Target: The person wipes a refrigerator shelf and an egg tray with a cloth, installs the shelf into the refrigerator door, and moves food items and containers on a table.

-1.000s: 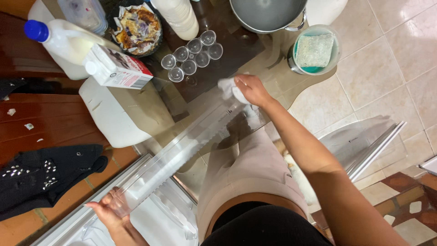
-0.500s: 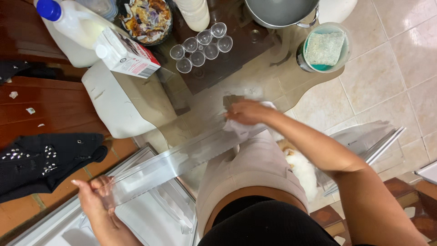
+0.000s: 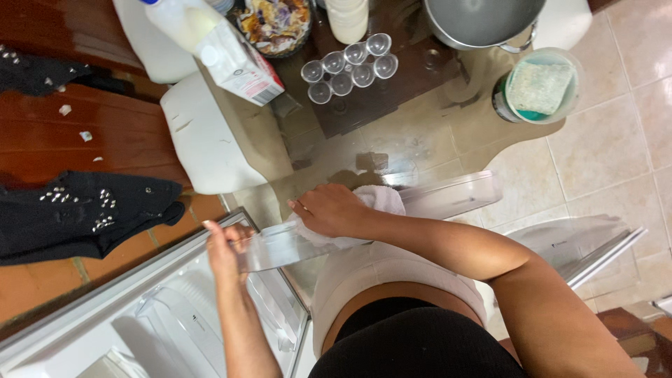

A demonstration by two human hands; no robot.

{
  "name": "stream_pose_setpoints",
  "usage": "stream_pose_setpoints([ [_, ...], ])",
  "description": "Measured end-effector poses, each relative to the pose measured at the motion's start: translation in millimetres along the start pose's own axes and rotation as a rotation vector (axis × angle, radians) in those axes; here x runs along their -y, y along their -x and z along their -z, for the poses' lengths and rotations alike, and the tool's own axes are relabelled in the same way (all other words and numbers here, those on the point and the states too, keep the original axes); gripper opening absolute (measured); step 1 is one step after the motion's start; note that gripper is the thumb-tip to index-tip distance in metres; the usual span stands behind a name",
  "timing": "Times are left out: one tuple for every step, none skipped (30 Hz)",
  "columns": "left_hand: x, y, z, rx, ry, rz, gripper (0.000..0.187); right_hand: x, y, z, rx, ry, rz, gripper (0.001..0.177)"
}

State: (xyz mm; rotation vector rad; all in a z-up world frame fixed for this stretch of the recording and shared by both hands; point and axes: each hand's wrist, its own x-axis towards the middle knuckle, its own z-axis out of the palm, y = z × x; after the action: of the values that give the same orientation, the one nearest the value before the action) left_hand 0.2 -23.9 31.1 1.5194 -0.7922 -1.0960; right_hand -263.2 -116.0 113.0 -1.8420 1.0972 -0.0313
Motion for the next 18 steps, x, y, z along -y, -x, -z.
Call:
stream_pose_setpoints([
  [2.5,2.9,-5.2,-0.004,-0.052,-0.01,0.087,5.5,-0.6,0.2,-0.009,-0.039,0.005,0.056],
  [5.0,5.7,-10.5,-0.008,-0.105,-0.02,0.087,11.1,-1.2,0.2,-0.018,-0.079,0.009,0.056],
  [19.9,9.0,-14.4,-0.016,-0.104,-0.021,0.087,15.6,-7.1,-5.6,-0.013,-0.076,0.015,0.056],
  [34.8,12.2,-18.5,-0.073,-0.128,0.078,0.079,20.1,-12.8,-11.5,-0.019,-0.073,0.028,0.057],
  [49.6,14.9,-22.6,-0.129,-0.152,0.176,0.074,24.7,-18.8,-17.2,-0.026,-0.07,0.041,0.057],
  [20.7,24.1,-46.0,-0.137,-0.15,0.174,0.074,26.1,-20.0,-20.4,-0.021,-0.066,0.048,0.057],
  [-8.3,31.0,-70.2,-0.096,-0.097,0.178,0.072,26.9,-22.0,-22.6,-0.024,-0.094,0.043,0.056],
  [-37.2,37.8,-95.0,-0.056,-0.044,0.182,0.072,27.2,-24.1,-24.4,-0.026,-0.122,0.038,0.056],
  [-28.6,33.9,-86.5,-0.054,-0.041,0.18,0.072,32.1,-21.1,-23.9,-0.028,-0.119,0.037,0.056],
  [-19.5,29.9,-78.4,-0.046,-0.017,0.189,0.078,36.5,-18.2,-23.5,-0.054,-0.054,0.048,0.054],
  [-10.0,29.9,-69.1,-0.043,0.005,0.205,0.083,41.4,-13.2,-25.2,-0.072,0.008,0.058,0.053],
  [-9.3,28.9,-65.6,-0.046,0.006,0.209,0.083,41.8,-15.1,-25.6,-0.066,0.008,0.057,0.053],
  [-8.9,27.0,-62.0,-0.126,0.042,0.2,0.077,42.3,-17.4,-25.6,-0.066,-0.005,0.038,0.053],
  [-8.8,25.1,-58.8,-0.205,0.078,0.19,0.072,42.7,-19.4,-25.3,-0.065,-0.018,0.019,0.054],
  [-12.6,26.3,-57.2,-0.202,0.079,0.191,0.072,44.0,-21.0,-25.7,-0.067,-0.017,0.016,0.054],
  [-16.7,27.4,-55.4,-0.281,0.148,0.166,0.073,45.7,-22.5,-25.7,-0.088,-0.034,0.019,0.054],
  [-21.0,28.3,-53.5,-0.362,0.219,0.14,0.076,47.6,-24.4,-25.6,-0.108,-0.05,0.025,0.054],
  [-21.9,33.5,-53.3,-0.36,0.221,0.14,0.076,48.9,-26.8,-21.8,-0.109,-0.048,0.023,0.054],
])
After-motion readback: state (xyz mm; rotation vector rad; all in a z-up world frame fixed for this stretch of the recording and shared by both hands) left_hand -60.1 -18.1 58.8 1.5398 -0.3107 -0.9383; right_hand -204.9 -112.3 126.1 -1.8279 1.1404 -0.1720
